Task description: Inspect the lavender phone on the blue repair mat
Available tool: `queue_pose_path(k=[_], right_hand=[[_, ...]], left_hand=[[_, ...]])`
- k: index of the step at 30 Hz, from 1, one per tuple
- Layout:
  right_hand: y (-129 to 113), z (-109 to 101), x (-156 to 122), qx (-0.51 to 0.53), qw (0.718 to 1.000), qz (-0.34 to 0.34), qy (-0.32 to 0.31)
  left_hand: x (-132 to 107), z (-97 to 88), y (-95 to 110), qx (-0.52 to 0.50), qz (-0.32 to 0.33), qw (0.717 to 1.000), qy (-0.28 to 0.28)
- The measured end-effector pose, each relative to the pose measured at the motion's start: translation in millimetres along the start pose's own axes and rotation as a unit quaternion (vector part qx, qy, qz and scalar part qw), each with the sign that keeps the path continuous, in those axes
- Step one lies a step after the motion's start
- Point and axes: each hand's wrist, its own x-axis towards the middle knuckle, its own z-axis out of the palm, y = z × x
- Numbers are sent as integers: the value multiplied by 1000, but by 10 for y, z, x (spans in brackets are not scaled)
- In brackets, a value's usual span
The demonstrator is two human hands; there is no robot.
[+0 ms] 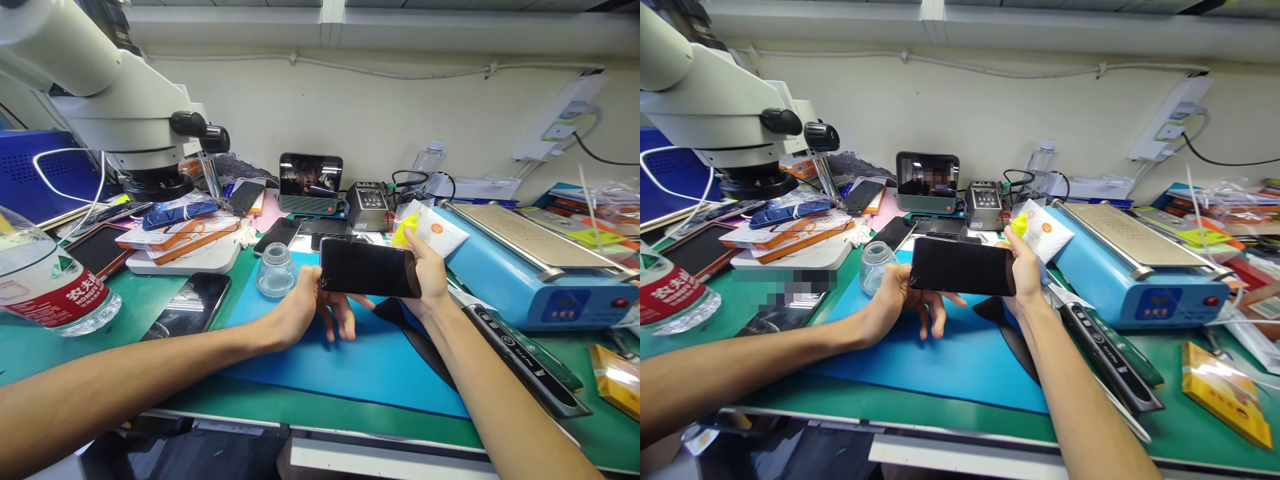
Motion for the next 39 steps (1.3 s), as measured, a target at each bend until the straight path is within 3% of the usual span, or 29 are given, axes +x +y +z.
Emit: queue_pose_path(k=[3, 5, 9, 16, 26, 30, 36, 39], right_hand=[[-39, -15, -27, -10, 997, 78, -17], [-55, -23, -38, -22, 994, 94, -41], [-100, -22, -65, -8, 992, 117, -46], [-199, -11, -116, 64, 990, 126, -23], [-214, -45, -117, 115, 983, 137, -31], [-173, -141, -64, 99, 983, 143, -61], [-168, -155, -34, 102, 975, 181, -79], [-184, -80, -65, 107, 972, 194, -76]], left_hand=[[29, 9, -17, -28, -12, 998, 51], [48, 10, 0, -43, -28, 996, 76], [70, 13, 71, -84, -64, 993, 55], [72, 16, 64, -124, -70, 989, 32], [83, 55, 181, -140, -94, 980, 103], [61, 27, 212, -137, -125, 981, 55], [-62, 84, 265, -227, -176, 950, -124], [-120, 136, 303, -254, -219, 935, -119]])
